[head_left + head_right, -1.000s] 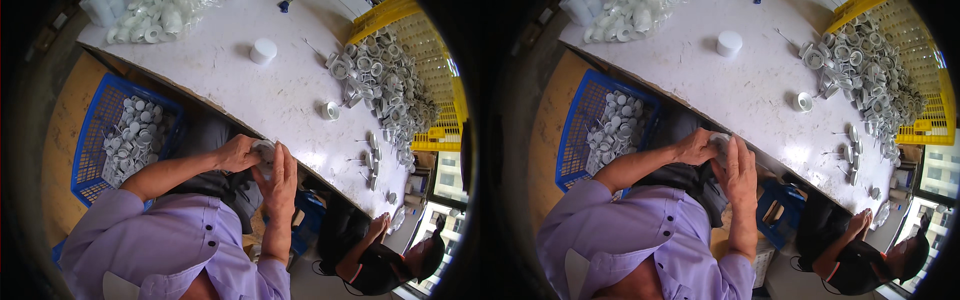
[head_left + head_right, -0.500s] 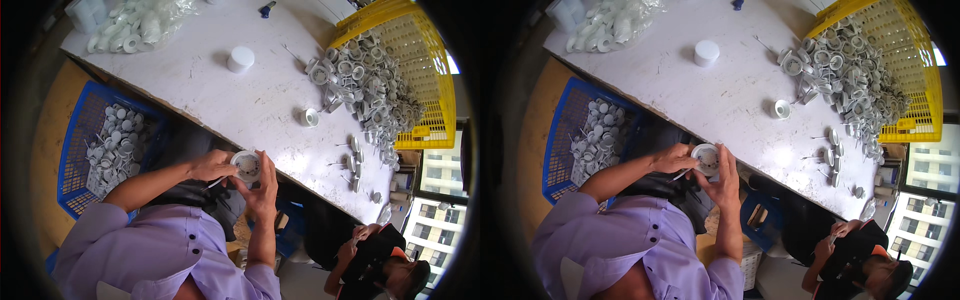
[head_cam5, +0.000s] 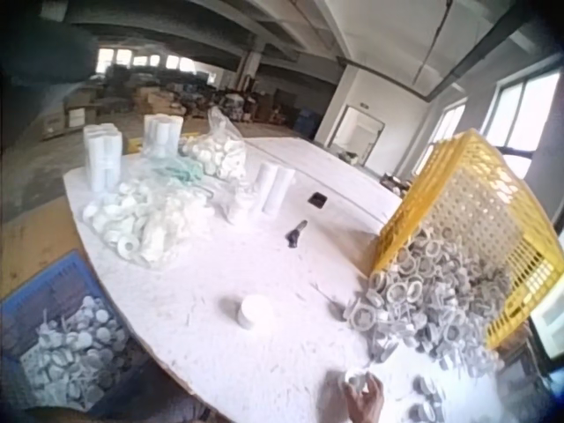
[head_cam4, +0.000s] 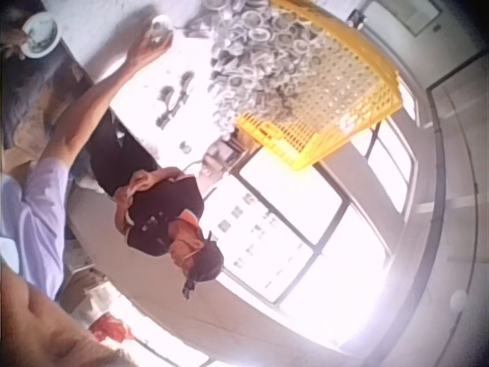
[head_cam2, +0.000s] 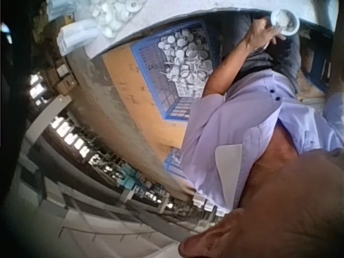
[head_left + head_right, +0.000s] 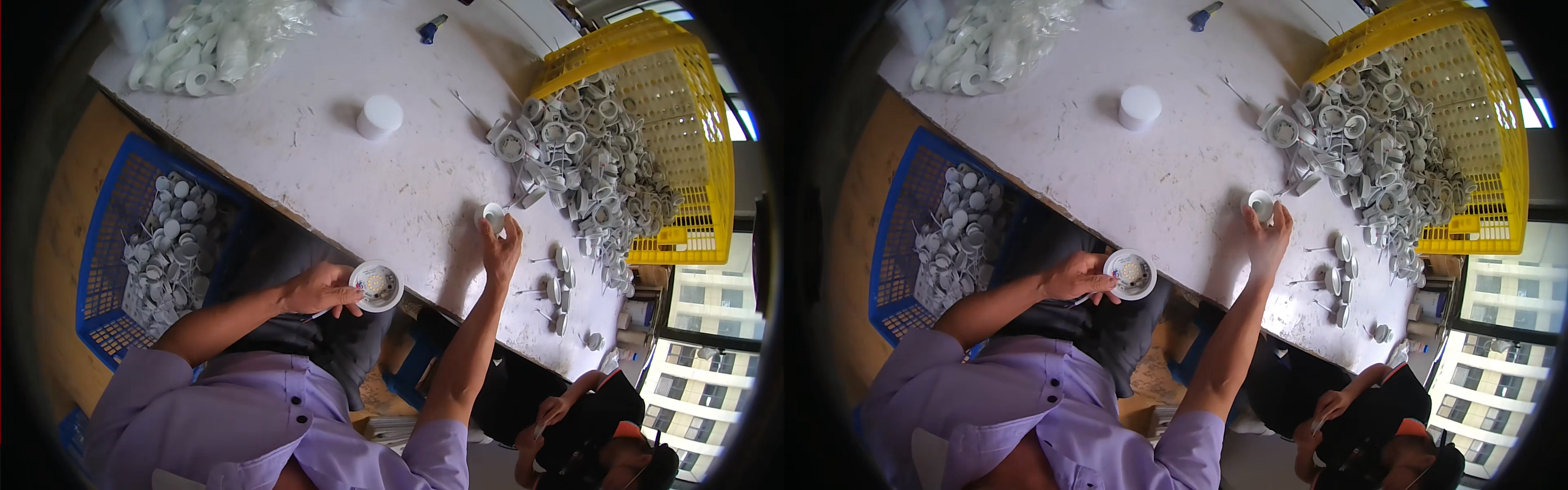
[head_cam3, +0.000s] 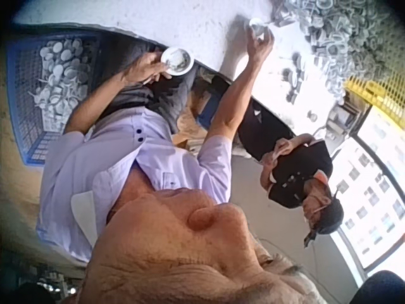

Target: The person assembles small white plastic lighting components by hand at a workbench, fitting LED circuits and other assembly parts into plastic housings.

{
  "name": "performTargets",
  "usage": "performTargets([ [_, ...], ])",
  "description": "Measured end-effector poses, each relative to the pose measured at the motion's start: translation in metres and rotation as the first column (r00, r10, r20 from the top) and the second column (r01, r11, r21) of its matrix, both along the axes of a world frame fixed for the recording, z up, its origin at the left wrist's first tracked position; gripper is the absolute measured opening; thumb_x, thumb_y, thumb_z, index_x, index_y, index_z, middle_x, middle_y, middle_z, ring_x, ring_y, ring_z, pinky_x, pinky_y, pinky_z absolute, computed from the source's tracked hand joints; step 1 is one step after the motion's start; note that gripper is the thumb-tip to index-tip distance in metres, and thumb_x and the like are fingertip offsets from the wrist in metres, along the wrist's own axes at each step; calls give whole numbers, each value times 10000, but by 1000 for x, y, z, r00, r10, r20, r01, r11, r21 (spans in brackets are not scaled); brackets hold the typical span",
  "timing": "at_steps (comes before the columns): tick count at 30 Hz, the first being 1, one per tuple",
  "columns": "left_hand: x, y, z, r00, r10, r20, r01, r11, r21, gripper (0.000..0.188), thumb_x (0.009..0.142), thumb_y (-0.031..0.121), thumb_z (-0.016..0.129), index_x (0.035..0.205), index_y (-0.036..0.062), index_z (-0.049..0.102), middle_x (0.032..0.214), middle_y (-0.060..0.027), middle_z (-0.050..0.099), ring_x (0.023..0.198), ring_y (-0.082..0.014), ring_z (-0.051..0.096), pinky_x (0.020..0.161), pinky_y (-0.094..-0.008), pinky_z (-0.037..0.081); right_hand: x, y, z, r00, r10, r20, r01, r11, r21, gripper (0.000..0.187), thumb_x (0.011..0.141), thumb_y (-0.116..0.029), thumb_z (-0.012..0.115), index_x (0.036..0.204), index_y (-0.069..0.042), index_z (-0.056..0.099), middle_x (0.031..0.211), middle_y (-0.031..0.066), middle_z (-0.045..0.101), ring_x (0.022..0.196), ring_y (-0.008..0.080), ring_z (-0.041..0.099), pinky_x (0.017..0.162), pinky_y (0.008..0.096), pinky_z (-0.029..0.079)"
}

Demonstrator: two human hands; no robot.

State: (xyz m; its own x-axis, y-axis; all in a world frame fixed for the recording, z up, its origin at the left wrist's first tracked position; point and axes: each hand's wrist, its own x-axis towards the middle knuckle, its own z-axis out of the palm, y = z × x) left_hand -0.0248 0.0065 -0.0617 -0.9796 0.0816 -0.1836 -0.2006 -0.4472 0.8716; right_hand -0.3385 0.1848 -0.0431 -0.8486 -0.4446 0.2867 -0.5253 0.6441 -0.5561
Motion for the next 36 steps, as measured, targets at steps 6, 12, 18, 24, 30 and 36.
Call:
performTargets([
  [6,2,-2,-1,1000,-1,12,1,1000,-13,343,931,260,552,1098,-40,548,966,-114,639,852,-163,653,560,-234,495,9,-9,10,993,-27,116,38,995,-92,665,718,-351,754,1190,66,545,1225,241,517,1120,350,518,885,387,448],
  [12,3,0,-3,1000,2,-2,-3,1000,-29,394,927,309,557,1109,-39,556,965,-108,637,841,-155,653,541,-229,484,7,-7,4,993,-59,-99,59,998,-4,588,739,-318,770,1174,28,579,1212,187,541,1017,245,588,826,328,481],
  [18,5,-1,-2,1000,9,15,-8,999,-36,405,926,316,557,1122,-38,555,982,-102,637,849,-153,651,546,-229,482,1,-5,2,1000,-29,-8,28,999,-40,623,720,-317,751,1189,45,557,1196,221,547,1099,330,538,877,367,457],
  [24,7,1,0,1000,21,15,-21,1000,-8,406,924,323,559,1118,-34,560,987,-99,637,843,-152,649,551,-228,479,8,-6,7,998,-17,68,30,979,-199,593,735,-273,731,1215,19,543,1188,201,550,1061,301,554,862,364,463],
  [30,9,2,3,998,44,42,-45,999,21,406,917,338,569,1098,-26,571,967,-95,635,834,-146,648,546,-223,476,12,0,6,993,0,-121,-13,994,-108,549,751,-227,712,1223,-8,539,1166,182,556,1015,290,557,844,379,464],
  [36,3,0,6,993,113,31,-113,994,1,327,929,270,556,1071,-24,574,939,-83,634,808,-131,651,526,-207,446,58,1,35,992,-26,-122,-9,961,-275,487,789,-131,713,1225,0,539,1146,142,582,970,221,592,822,336,500],
])
